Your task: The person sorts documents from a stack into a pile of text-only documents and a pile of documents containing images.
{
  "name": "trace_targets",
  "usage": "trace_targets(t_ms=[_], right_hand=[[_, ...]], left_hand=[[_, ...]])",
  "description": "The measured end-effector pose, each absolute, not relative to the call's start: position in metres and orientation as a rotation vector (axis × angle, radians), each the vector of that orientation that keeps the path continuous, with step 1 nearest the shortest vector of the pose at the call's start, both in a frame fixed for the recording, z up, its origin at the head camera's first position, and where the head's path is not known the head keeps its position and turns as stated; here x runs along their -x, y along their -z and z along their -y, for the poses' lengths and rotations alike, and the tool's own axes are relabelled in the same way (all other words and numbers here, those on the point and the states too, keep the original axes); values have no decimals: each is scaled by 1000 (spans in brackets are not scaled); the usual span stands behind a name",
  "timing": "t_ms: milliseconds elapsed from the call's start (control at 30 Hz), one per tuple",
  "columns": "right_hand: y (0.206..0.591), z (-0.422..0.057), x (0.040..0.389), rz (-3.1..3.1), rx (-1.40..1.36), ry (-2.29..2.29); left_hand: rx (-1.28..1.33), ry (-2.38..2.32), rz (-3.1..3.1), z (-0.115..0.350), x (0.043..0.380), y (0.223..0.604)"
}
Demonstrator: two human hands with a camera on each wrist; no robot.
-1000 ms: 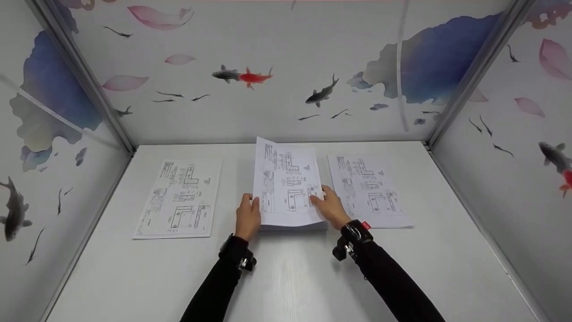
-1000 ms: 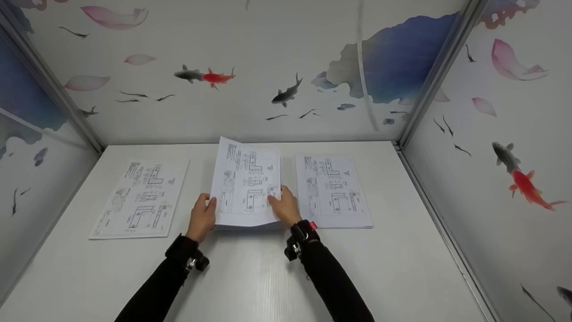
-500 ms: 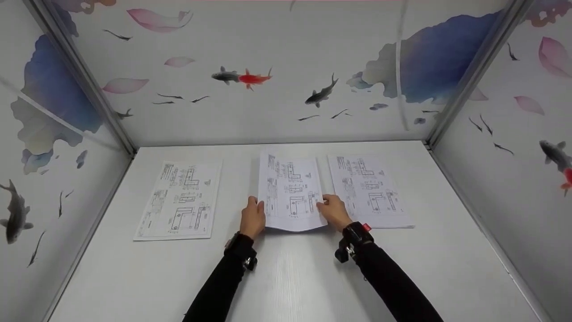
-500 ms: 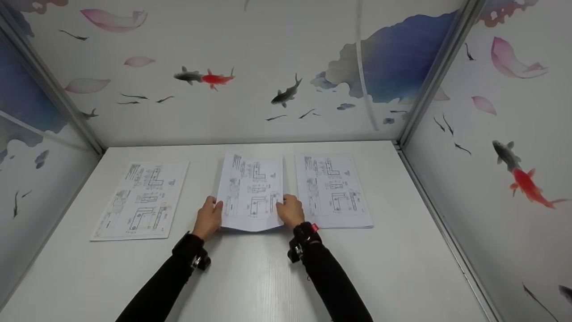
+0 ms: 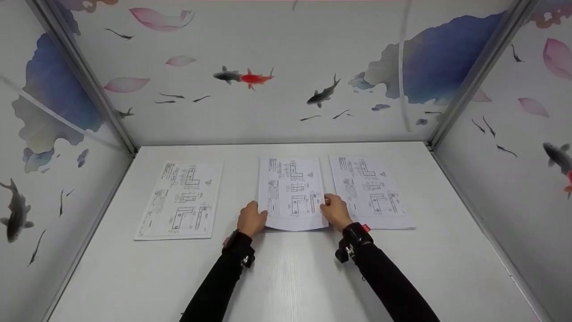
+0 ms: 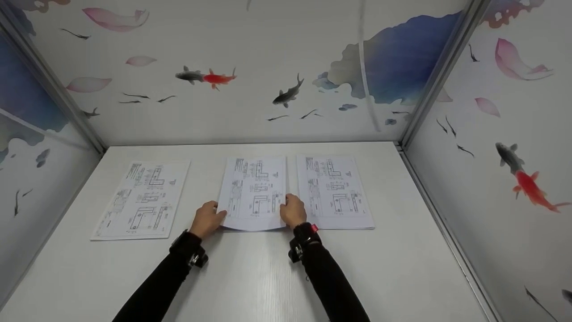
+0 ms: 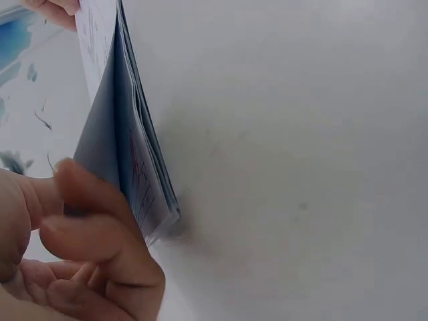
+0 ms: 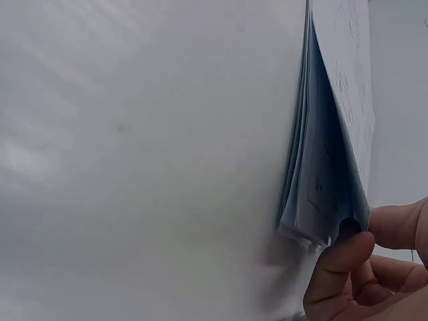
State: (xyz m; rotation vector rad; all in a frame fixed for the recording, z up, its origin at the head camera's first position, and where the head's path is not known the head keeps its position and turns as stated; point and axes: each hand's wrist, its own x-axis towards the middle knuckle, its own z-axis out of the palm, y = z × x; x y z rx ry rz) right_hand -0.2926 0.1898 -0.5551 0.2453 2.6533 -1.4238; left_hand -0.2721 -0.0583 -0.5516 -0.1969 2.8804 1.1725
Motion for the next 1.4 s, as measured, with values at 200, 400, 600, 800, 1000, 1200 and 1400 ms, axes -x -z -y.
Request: trace_targets(t_ms=[200,400,600,800,1000,1200,1400], right_hand=[[557,-191,293,-2788,-186,1303],[561,-191,295,-2866,-171,1207],[563,-190,296,-2917,-128,1196],[569,-191,296,-2977,-78,1124],[570,-190,297,-3010,-36,1126],[569,-190,295,-3019,-44,1136],[568,-191,294,-3014,-17,1178]], left_hand=[[219,-1061,-2942,61,269,549],[225,-998,-2949,63,267,549],[198,-996,-2970,64,266,549],[127,-963,-3000,64,262,551],[78,-960,-3047,65,261,553],[64,-967,-3055,69,260,552],[84,-1005,-2990,81,262,550]])
